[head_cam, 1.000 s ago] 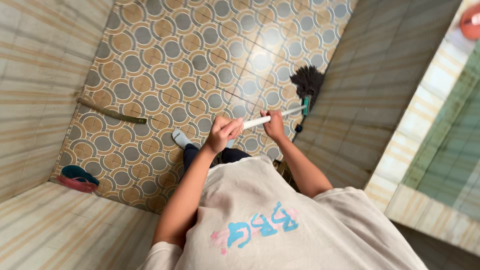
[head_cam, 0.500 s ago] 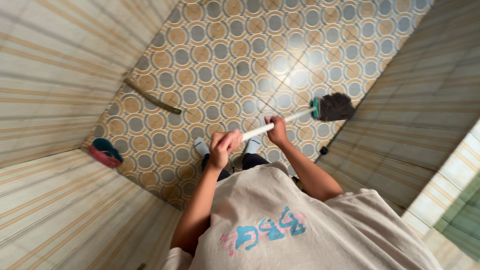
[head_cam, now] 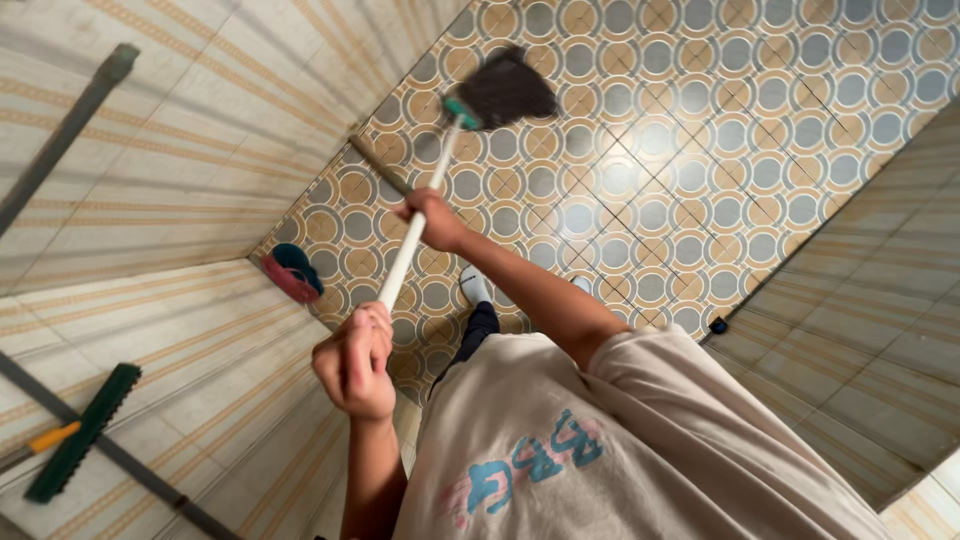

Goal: The person mops a tiled floor using a mop, moving the mop head across different sections of the tiles.

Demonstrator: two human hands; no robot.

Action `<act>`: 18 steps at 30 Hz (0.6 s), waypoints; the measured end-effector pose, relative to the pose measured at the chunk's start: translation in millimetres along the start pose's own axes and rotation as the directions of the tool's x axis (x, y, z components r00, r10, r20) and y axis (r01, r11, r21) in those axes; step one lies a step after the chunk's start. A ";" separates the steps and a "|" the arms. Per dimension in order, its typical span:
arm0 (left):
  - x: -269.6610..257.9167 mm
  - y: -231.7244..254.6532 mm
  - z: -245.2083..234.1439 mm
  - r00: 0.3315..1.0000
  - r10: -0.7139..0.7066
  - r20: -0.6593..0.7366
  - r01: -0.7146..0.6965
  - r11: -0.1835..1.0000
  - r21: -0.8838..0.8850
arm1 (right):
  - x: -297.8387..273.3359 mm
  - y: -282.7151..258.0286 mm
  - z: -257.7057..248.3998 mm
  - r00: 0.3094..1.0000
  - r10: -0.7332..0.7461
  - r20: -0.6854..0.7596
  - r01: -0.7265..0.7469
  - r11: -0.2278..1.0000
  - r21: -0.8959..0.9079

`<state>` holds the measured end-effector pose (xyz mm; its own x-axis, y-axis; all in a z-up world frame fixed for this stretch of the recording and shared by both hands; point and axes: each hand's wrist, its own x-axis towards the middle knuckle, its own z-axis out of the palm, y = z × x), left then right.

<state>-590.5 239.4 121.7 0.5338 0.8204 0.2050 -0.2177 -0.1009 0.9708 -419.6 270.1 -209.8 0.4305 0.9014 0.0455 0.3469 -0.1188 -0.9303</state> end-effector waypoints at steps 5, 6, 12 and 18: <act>-8.3 -3.6 -44.9 0.972 0.036 -0.230 -0.037 0.999 0.003 | 16.4 -22.8 52.8 0.976 -0.154 0.151 0.172 0.979 -0.113; -7.5 -4.6 -54.6 0.963 0.025 -0.267 -0.030 0.999 -0.014 | 16.0 -26.7 56.1 0.969 -0.172 0.175 0.196 0.972 -0.127; 10.0 -8.9 -89.4 0.962 -0.057 -0.267 0.021 0.991 -0.135 | 13.4 -44.9 36.3 0.960 -0.065 0.271 0.138 0.956 -0.259; 17.6 -14.4 -50.7 0.975 -0.212 -0.069 0.190 0.951 -0.243 | -48.3 -35.2 -38.2 0.986 0.147 0.084 -0.106 0.924 -0.366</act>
